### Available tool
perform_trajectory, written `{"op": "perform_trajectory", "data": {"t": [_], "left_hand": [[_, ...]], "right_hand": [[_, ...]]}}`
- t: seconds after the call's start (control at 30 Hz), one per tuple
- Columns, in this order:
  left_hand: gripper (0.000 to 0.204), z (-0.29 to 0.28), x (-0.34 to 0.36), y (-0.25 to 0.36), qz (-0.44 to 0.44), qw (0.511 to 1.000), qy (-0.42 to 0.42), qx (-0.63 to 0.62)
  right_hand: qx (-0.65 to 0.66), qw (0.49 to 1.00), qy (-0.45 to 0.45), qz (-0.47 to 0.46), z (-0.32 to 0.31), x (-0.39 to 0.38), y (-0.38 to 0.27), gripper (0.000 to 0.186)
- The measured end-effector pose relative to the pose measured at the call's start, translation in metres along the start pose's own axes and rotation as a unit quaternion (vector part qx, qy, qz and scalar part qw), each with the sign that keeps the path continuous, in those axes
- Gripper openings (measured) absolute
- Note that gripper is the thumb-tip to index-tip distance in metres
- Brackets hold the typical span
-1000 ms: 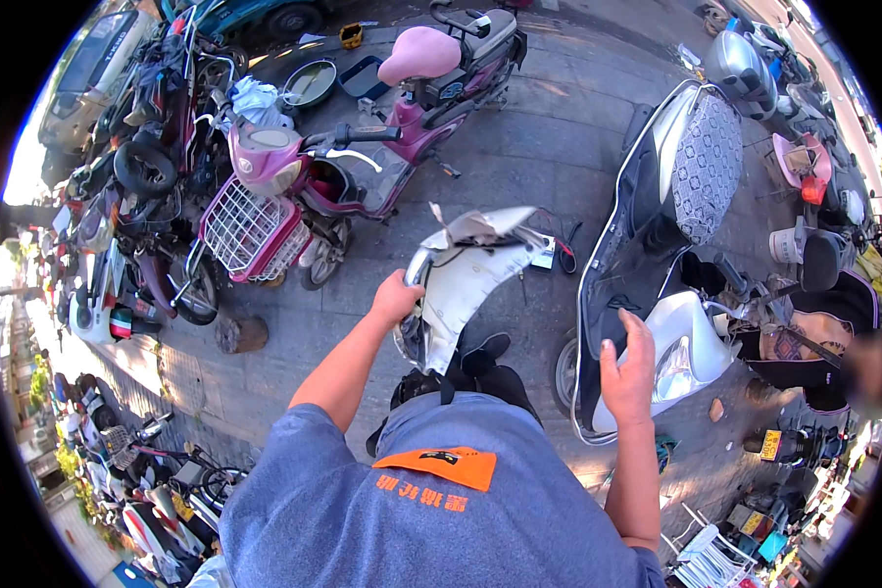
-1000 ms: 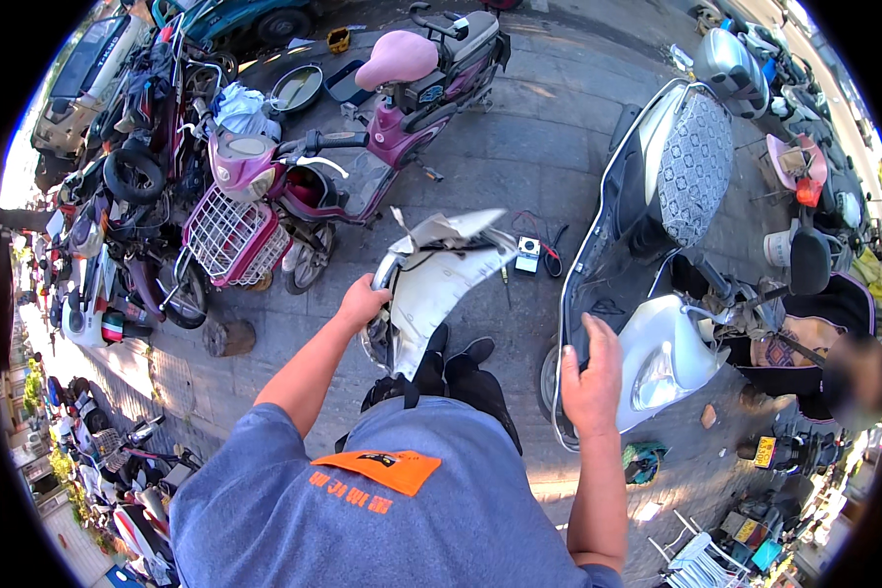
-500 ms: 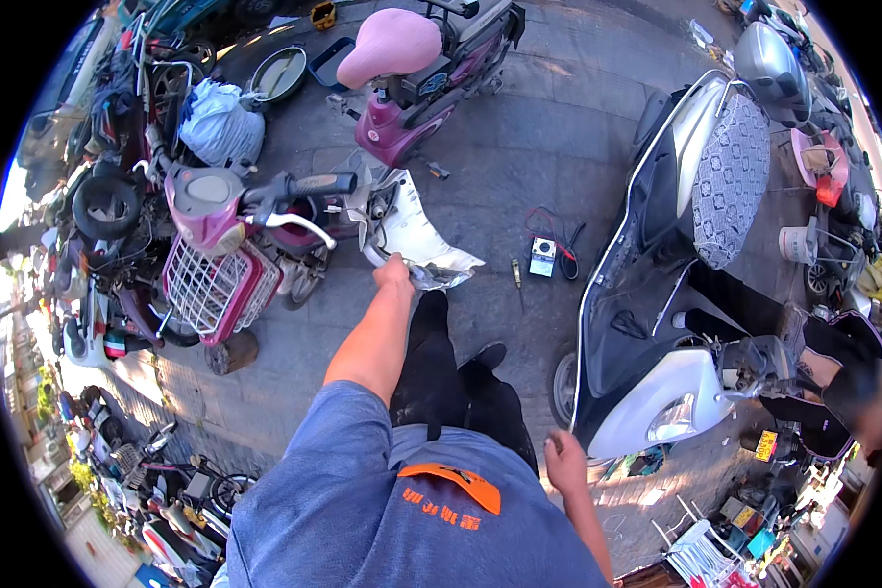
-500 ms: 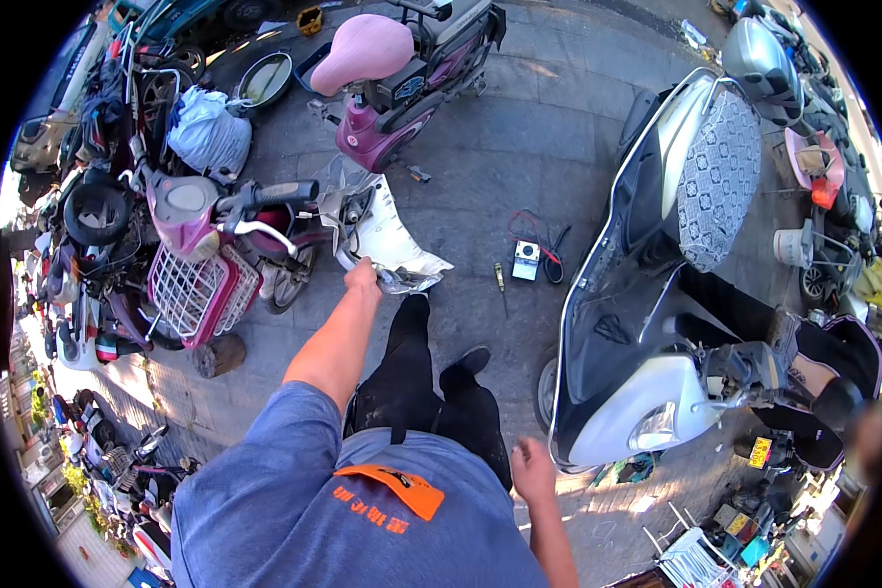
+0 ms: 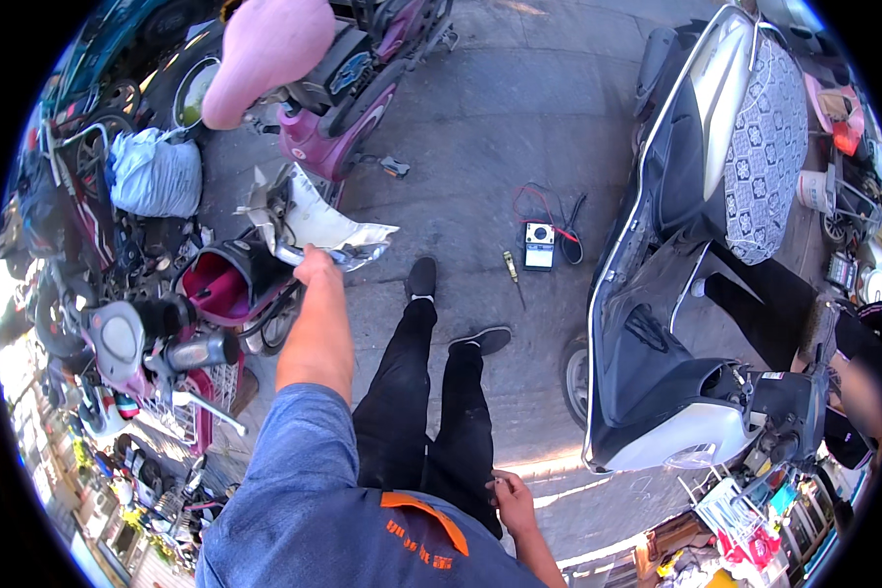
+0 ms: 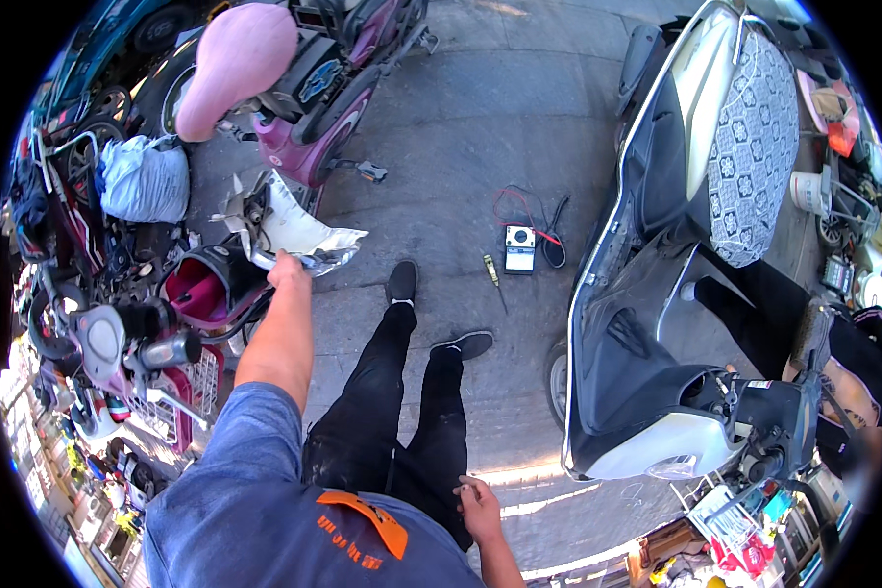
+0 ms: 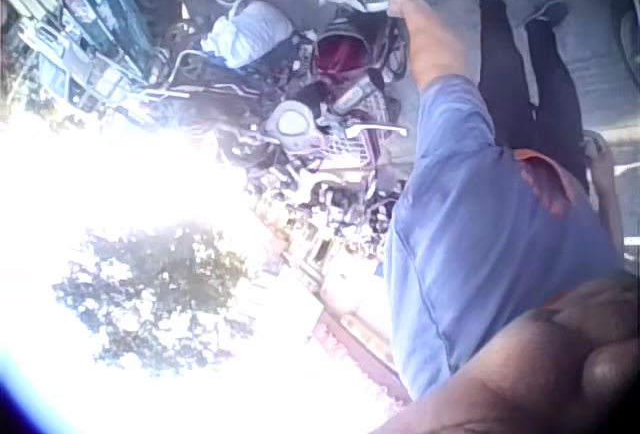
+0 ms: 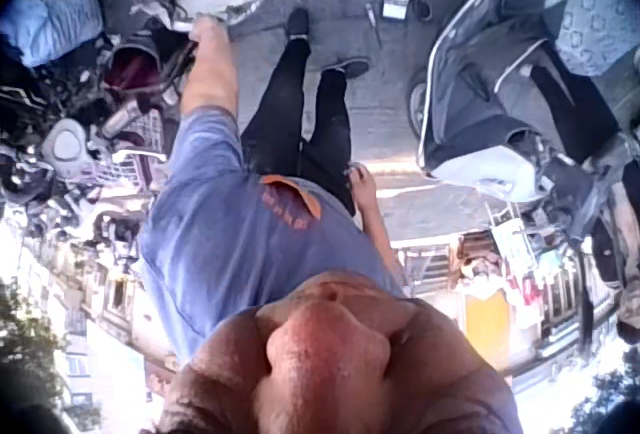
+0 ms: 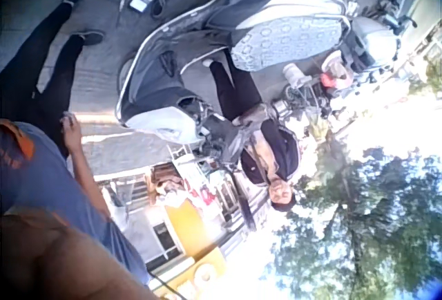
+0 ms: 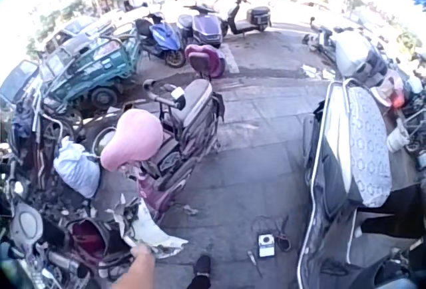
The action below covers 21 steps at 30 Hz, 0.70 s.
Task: The person tests a battery with a multimeter, removes the front cover of a scooter using a screwdriver, and works on the internal parts.
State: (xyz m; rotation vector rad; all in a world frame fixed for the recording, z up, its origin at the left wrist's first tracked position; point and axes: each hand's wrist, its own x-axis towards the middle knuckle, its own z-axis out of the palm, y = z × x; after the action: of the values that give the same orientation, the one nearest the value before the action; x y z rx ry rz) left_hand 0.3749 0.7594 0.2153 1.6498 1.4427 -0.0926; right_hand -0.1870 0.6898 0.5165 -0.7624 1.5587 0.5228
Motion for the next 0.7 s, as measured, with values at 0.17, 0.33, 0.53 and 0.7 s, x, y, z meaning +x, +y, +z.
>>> {"op": "perform_trajectory", "data": {"t": [0.17, 0.33, 0.53, 0.7], "left_hand": [[0.027, 0.02, 0.127, 0.01, 0.05, 0.989, -0.02, -0.135], [0.063, 0.064, 0.123, -0.019, -0.008, 0.998, -0.055, 0.008], [0.057, 0.064, 0.233, -0.021, -0.022, 0.975, -0.207, -0.076], [0.046, 0.065, 0.317, 0.006, -0.039, 0.942, -0.333, 0.008]], "right_hand": [[-0.004, 0.998, -0.019, 0.052, 0.007, 0.032, 0.02, 0.028], [0.033, 0.993, 0.014, 0.108, 0.023, 0.057, 0.031, 0.028], [0.049, 0.994, -0.015, 0.095, 0.036, 0.074, 0.052, 0.027], [0.013, 0.998, -0.017, 0.054, 0.04, 0.092, 0.066, 0.029]]}}
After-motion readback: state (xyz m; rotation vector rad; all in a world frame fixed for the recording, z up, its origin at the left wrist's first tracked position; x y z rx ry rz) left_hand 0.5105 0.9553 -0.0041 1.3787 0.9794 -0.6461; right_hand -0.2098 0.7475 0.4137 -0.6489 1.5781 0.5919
